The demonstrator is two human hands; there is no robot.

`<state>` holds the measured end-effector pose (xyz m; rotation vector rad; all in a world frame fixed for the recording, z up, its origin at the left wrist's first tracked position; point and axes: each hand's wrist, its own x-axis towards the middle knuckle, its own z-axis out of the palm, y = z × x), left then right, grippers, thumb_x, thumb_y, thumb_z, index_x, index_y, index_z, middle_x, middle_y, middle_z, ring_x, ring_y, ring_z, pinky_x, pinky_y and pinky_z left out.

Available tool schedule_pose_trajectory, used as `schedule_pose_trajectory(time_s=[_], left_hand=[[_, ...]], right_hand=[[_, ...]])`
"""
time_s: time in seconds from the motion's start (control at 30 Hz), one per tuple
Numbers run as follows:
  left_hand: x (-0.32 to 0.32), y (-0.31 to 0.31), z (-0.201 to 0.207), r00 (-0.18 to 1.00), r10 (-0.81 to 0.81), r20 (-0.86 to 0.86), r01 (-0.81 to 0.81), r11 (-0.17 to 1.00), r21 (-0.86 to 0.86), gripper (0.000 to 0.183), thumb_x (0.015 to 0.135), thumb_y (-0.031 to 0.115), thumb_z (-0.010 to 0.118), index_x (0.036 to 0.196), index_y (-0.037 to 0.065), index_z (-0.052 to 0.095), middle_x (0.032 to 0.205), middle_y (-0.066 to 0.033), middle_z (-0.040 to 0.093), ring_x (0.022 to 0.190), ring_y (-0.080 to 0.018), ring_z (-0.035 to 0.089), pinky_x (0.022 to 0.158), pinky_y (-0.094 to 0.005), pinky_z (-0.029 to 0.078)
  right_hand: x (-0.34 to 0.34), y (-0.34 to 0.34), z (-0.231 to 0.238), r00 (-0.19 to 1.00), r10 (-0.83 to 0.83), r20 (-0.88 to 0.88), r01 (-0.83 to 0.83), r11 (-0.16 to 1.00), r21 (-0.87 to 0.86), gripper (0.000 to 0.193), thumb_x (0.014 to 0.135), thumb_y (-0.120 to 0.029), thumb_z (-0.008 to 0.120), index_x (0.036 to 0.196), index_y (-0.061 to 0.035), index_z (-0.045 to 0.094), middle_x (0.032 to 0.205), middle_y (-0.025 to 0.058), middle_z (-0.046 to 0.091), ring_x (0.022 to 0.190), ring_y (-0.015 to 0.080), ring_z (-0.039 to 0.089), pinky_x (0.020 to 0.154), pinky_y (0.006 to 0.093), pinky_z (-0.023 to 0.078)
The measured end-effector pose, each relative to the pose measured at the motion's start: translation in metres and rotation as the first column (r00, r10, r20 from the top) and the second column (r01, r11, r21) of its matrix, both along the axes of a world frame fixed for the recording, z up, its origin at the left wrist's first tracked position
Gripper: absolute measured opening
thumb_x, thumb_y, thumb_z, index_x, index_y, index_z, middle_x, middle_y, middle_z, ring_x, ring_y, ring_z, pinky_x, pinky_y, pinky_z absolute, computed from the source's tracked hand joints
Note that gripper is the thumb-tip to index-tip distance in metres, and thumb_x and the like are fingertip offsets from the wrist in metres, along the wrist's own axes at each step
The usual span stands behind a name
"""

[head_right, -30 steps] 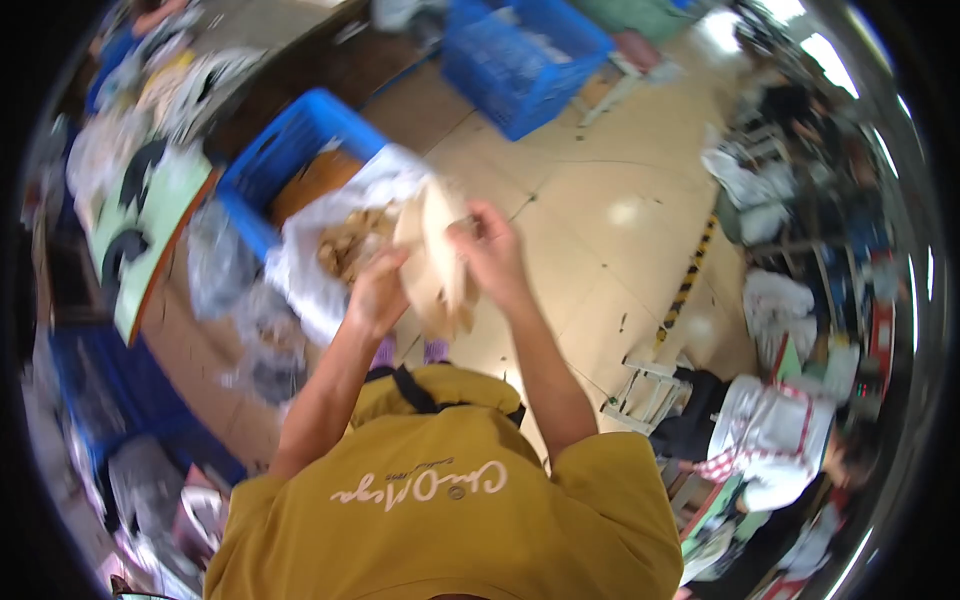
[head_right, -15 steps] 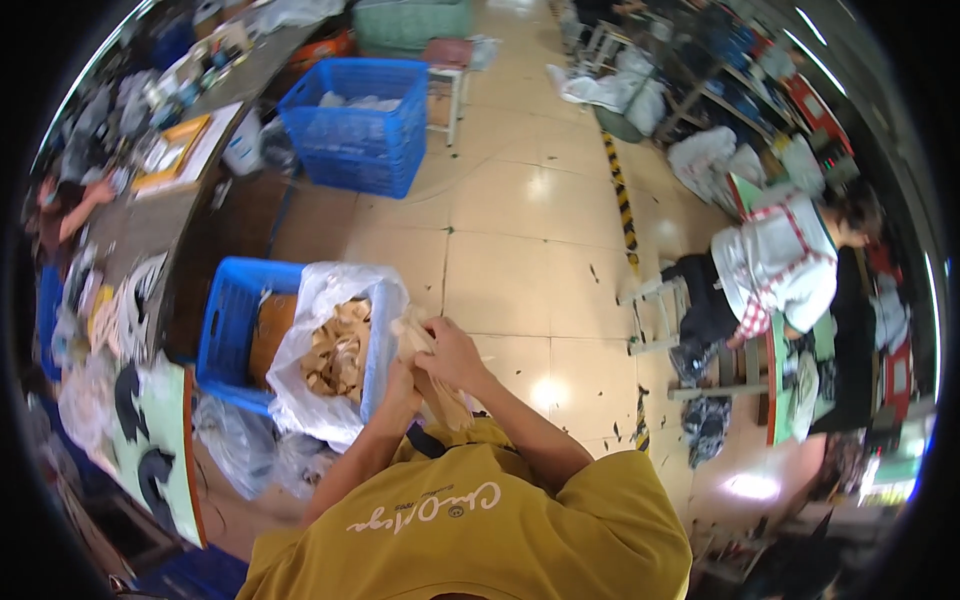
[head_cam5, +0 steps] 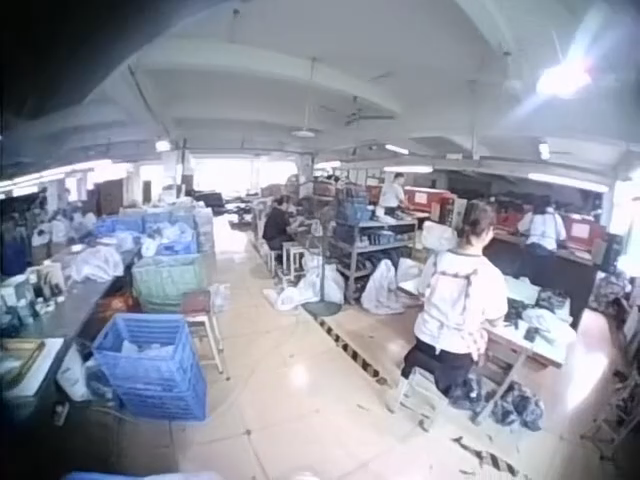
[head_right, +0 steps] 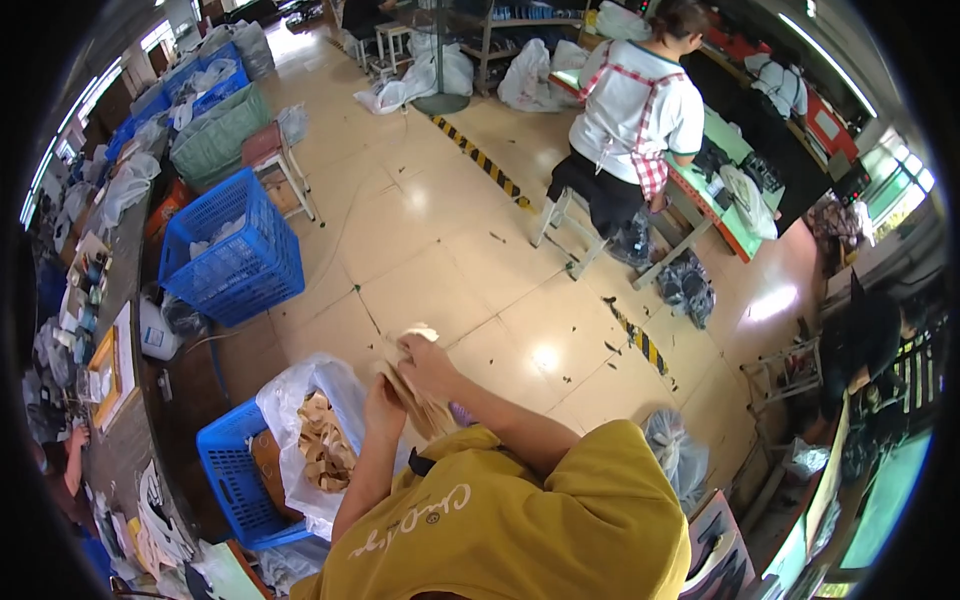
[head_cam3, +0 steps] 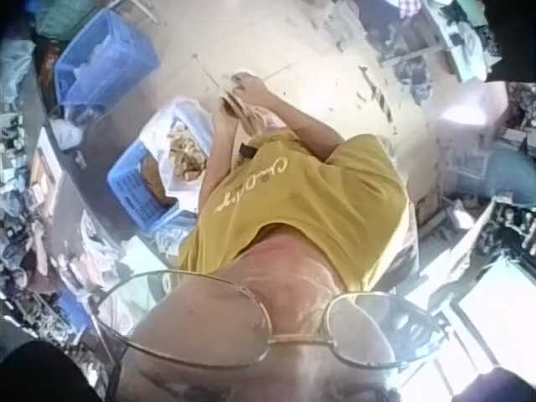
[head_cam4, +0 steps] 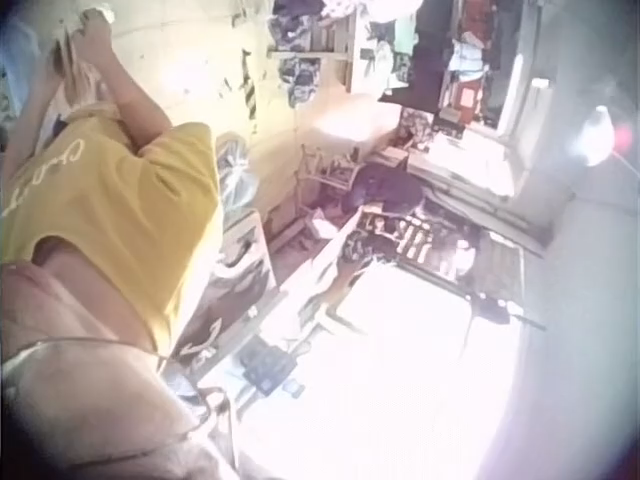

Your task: The person is sorting and aligning shoe components on a workstation.

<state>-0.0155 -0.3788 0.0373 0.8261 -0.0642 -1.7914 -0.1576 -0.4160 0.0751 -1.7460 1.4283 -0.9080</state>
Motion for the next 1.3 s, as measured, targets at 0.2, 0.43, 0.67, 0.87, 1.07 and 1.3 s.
schedule_pose_trajectory(time_s=[0.2,0.43,0.67,0.87,1.07,1.3], left_hand=[[-0.005,-0.036,0.016,0.906,0.058,0.419,0.117,0.918,-0.380,0.027,0.102,0.016,0.049,0.122,0.001,0.058,0.120,-0.0107,0.062,0.112,-0.0225,0.061,0.098,-0.0357,0.049],[-0.004,-0.048,0.082,0.987,0.133,0.090,-0.114,0.976,-0.188,0.034,0.104,0.019,0.047,0.132,0.001,0.053,0.124,-0.0079,0.061,0.114,-0.0197,0.058,0.103,-0.0348,0.045],[0.005,-0.039,0.080,0.991,0.130,0.035,-0.123,0.979,-0.164,0.043,0.103,0.031,0.049,0.137,0.005,0.050,0.128,-0.0083,0.059,0.118,-0.0217,0.056,0.106,-0.0396,0.041],[0.018,-0.032,0.074,0.996,0.089,0.021,-0.085,0.983,-0.160,0.042,0.101,0.034,0.054,0.133,0.007,0.052,0.127,-0.0081,0.060,0.117,-0.0214,0.057,0.105,-0.0419,0.042],[0.045,-0.021,0.065,0.970,0.185,-0.156,-0.215,0.957,-0.197,0.045,0.101,0.031,0.050,0.137,0.004,0.049,0.127,-0.0120,0.061,0.114,-0.0267,0.061,0.101,-0.0443,0.047],[0.075,-0.001,0.076,0.917,0.279,-0.286,-0.379,0.835,-0.398,0.052,0.100,0.029,0.044,0.143,0.000,0.044,0.137,-0.0162,0.057,0.126,-0.0304,0.056,0.110,-0.0470,0.042]], right_hand=[[-0.012,-0.041,0.017,0.956,-0.030,0.292,-0.017,0.988,0.157,0.045,0.084,-0.013,0.074,0.126,-0.0041,0.063,0.095,0.0021,0.068,0.076,0.0089,0.059,0.065,0.0271,0.051],[-0.006,-0.067,0.040,0.847,0.018,0.532,-0.177,0.952,0.249,0.045,0.085,-0.006,0.072,0.129,-0.0061,0.064,0.097,0.0010,0.068,0.079,0.0074,0.057,0.072,0.0233,0.050],[0.012,-0.065,0.052,0.925,0.213,0.314,-0.240,0.970,0.049,0.048,0.083,-0.004,0.070,0.131,-0.0060,0.062,0.120,0.0056,0.062,0.097,0.0153,0.059,0.085,0.0274,0.050],[0.041,-0.049,0.107,0.854,0.462,-0.238,-0.495,0.864,-0.098,0.055,0.082,-0.005,0.066,0.136,-0.0053,0.056,0.130,0.0136,0.059,0.109,0.0237,0.062,0.091,0.0322,0.052],[0.046,-0.051,0.106,0.850,0.506,0.145,-0.526,0.831,0.181,0.053,0.080,-0.006,0.070,0.131,-0.0042,0.059,0.128,0.0121,0.060,0.104,0.0218,0.064,0.081,0.0323,0.056],[0.080,-0.035,0.116,0.778,0.626,-0.043,-0.627,0.774,-0.087,0.053,0.078,-0.004,0.075,0.129,-0.0068,0.061,0.117,0.0077,0.061,0.091,0.0166,0.061,0.074,0.0278,0.054]])
